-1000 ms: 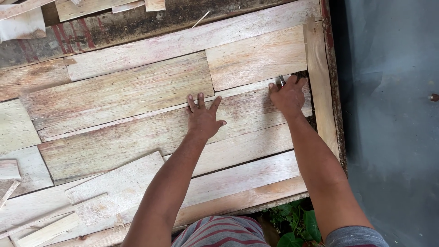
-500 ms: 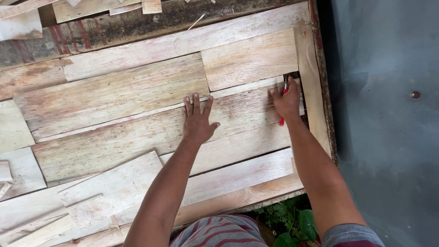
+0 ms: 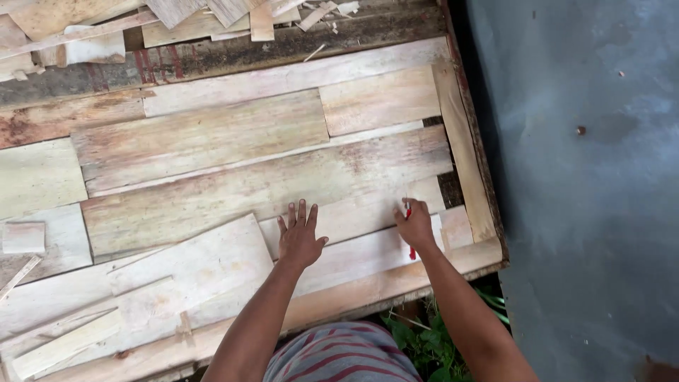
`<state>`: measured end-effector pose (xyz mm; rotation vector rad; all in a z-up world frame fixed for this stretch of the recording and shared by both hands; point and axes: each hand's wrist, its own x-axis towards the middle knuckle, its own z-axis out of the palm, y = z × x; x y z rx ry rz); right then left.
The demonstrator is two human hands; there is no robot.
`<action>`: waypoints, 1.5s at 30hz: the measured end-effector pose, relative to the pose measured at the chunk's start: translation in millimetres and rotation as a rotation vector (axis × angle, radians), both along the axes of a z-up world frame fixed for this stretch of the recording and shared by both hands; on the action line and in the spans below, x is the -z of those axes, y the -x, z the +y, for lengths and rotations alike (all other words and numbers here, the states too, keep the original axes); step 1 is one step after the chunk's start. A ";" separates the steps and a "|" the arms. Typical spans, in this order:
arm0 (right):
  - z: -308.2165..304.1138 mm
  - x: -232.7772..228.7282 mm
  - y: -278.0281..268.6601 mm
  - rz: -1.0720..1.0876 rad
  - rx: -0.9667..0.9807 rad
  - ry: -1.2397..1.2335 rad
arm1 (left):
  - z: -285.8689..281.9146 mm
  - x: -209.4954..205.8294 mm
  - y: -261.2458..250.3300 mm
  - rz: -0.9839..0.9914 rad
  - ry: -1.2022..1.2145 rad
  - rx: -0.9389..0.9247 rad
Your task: Cutting and fitting thin wood veneer sheets onto a wooden surface using a utility knife.
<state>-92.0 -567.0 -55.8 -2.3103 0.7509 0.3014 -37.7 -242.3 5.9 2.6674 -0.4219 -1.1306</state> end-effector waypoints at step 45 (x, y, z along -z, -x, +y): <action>-20.6 5.3 -316.1 -0.234 -1.681 0.521 | -120.8 50.0 -233.7 -0.411 -0.079 -0.263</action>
